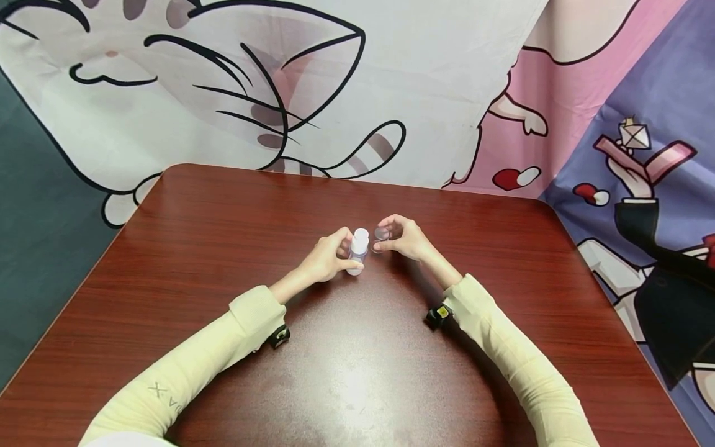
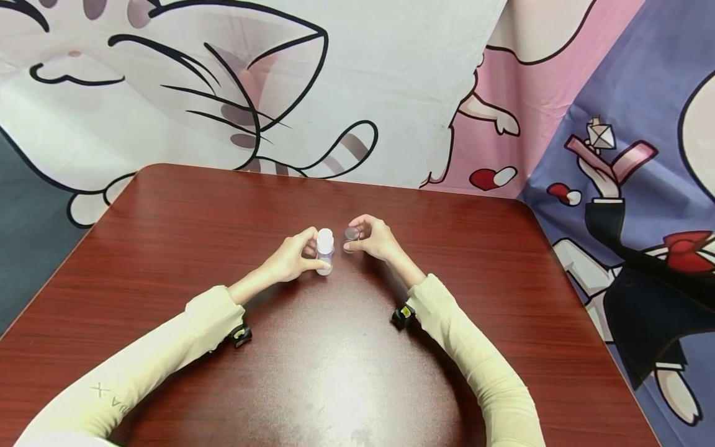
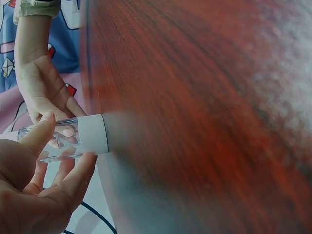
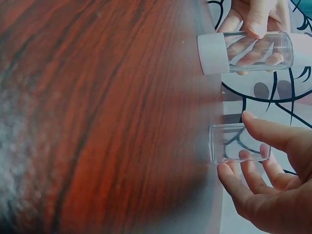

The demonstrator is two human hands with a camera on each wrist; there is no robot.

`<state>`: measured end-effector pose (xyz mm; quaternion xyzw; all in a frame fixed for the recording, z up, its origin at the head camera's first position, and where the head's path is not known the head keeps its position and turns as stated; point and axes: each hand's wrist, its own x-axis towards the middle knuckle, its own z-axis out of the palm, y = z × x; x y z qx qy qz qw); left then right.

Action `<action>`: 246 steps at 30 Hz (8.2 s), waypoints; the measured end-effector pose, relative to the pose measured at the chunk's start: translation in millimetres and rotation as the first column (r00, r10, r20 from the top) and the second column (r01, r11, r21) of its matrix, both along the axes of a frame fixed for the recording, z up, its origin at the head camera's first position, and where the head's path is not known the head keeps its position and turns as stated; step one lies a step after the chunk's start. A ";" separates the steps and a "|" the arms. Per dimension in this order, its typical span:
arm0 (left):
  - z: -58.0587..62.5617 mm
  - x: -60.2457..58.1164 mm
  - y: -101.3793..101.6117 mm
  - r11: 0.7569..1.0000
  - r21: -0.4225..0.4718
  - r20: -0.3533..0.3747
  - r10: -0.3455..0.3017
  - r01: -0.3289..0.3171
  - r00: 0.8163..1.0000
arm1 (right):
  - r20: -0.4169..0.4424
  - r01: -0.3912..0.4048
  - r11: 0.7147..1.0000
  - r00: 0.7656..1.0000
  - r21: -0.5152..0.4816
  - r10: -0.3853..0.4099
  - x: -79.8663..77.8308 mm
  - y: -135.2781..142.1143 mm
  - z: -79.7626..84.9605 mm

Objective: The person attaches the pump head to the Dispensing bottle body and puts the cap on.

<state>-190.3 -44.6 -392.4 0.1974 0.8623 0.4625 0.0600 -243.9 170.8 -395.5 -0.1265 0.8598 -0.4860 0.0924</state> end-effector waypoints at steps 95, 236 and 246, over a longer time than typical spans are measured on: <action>-0.9 -2.3 -0.3 1.000 -0.003 0.027 0.010 -0.010 1.000 | -0.231 0.035 0.999 0.972 0.017 -0.031 35.3 -16.1 34.9; -1.3 -1.0 0.5 1.000 -0.016 0.021 0.005 -0.005 1.000 | -0.309 -0.136 0.969 0.949 -0.205 0.067 58.5 -32.6 45.9; -0.9 -2.3 0.3 1.000 -0.016 0.030 -0.003 0.003 1.000 | -0.292 -0.114 0.979 0.955 -0.171 0.060 61.0 -33.5 45.0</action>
